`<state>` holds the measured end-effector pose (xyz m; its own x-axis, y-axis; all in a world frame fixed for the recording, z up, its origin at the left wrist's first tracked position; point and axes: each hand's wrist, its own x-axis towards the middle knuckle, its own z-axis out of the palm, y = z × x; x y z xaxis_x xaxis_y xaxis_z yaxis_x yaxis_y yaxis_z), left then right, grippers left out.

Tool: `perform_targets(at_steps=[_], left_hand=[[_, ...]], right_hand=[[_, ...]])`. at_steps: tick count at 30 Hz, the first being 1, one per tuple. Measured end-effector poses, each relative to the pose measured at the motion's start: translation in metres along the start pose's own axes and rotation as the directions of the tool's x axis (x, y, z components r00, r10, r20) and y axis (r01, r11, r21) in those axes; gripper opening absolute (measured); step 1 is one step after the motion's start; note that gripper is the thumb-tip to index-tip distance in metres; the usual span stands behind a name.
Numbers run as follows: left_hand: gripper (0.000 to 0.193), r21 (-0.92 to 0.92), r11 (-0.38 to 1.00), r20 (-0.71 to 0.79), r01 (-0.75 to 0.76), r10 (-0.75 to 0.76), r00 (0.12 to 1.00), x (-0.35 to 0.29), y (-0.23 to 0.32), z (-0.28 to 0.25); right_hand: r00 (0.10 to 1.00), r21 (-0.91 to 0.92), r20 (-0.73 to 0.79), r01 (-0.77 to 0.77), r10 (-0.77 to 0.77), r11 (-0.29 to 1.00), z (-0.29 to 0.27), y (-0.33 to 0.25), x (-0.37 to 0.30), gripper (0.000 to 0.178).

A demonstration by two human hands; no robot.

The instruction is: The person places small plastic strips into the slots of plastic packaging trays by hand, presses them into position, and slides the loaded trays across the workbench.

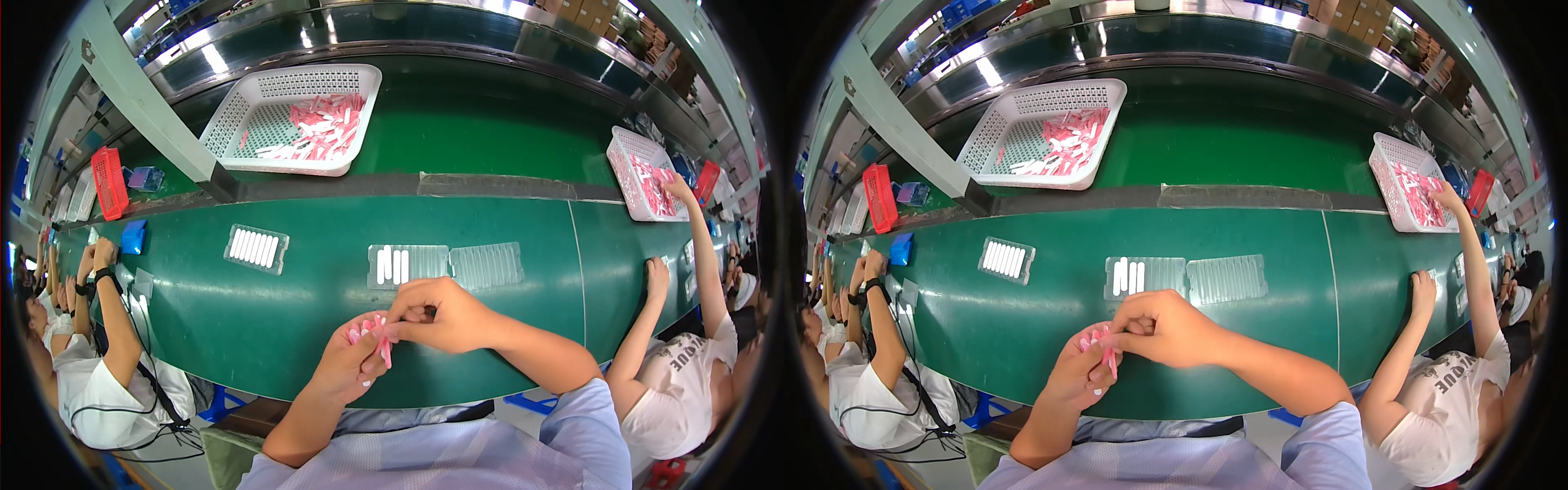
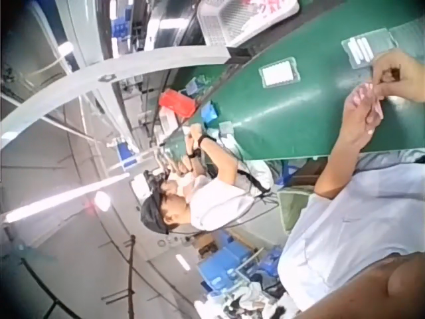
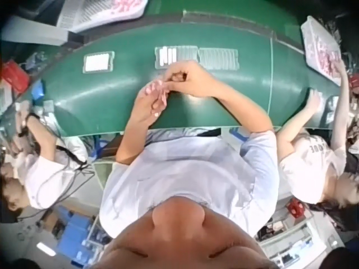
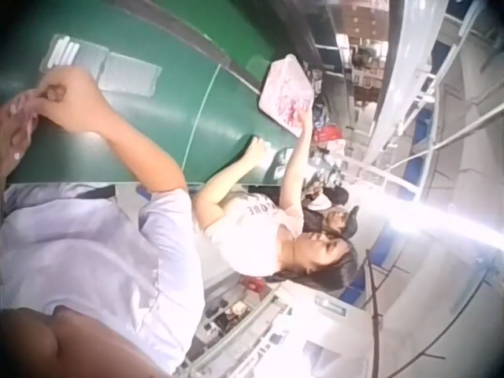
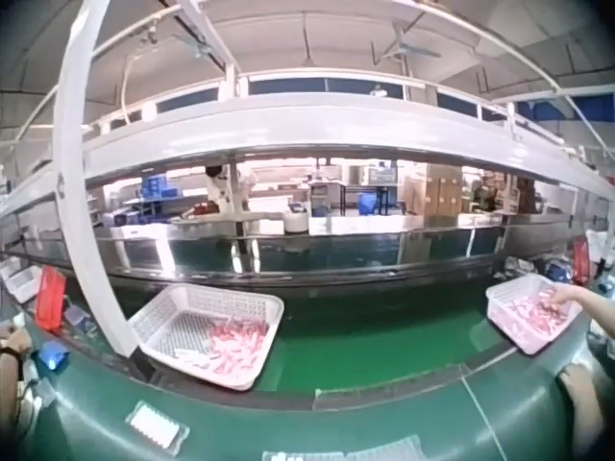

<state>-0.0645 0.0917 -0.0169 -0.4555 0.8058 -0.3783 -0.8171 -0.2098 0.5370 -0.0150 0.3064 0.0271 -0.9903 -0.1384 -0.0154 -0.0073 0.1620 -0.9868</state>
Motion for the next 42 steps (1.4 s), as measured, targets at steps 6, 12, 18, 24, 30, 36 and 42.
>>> perform_targets(at_steps=[6, 12, 18, 24, 30, 36, 42], left_hand=[[0.023, -0.048, 0.991, -0.068, 0.128, -0.131, 0.989, -0.008, -0.006, 0.003], [0.02, -0.143, 0.961, -0.121, 0.237, -0.255, 0.959, -0.012, -0.002, 0.0], [0.024, -0.181, 0.95, 0.008, 0.255, -0.258, 0.966, -0.008, 0.0, 0.005], [0.026, 0.315, 0.941, -0.153, -0.12, 0.176, 0.972, 0.0, -0.008, 0.0], [0.021, 0.456, 0.867, -0.098, -0.202, 0.274, 0.957, 0.003, -0.011, 0.013], [0.025, 0.251, 0.958, -0.107, -0.141, 0.173, 0.979, 0.002, -0.006, 0.017], [0.035, 0.366, 0.922, -0.077, -0.127, 0.166, 0.983, 0.004, -0.011, 0.008]], right_hand=[[0.901, -0.301, -0.312, 0.208, -0.302, 0.931, -0.033, -0.002, 0.003, 0.006], [0.826, -0.958, 0.072, 0.213, -0.559, 0.191, -0.046, 0.036, -0.009, 0.013], [0.901, -0.896, 0.0, 0.193, -0.434, 0.4, -0.037, 0.047, -0.005, 0.021], [0.874, -0.841, -0.046, 0.228, -0.484, 0.491, -0.025, 0.024, -0.008, 0.024], [0.968, -0.192, -0.148, 0.172, -0.202, 0.966, 0.017, 0.003, -0.022, 0.024], [0.972, -0.05, -0.223, 0.061, -0.07, 0.997, 0.006, 0.026, -0.017, 0.014], [0.987, 0.019, -0.158, -0.024, 0.027, 1.0, 0.005, 0.026, -0.017, 0.007]])
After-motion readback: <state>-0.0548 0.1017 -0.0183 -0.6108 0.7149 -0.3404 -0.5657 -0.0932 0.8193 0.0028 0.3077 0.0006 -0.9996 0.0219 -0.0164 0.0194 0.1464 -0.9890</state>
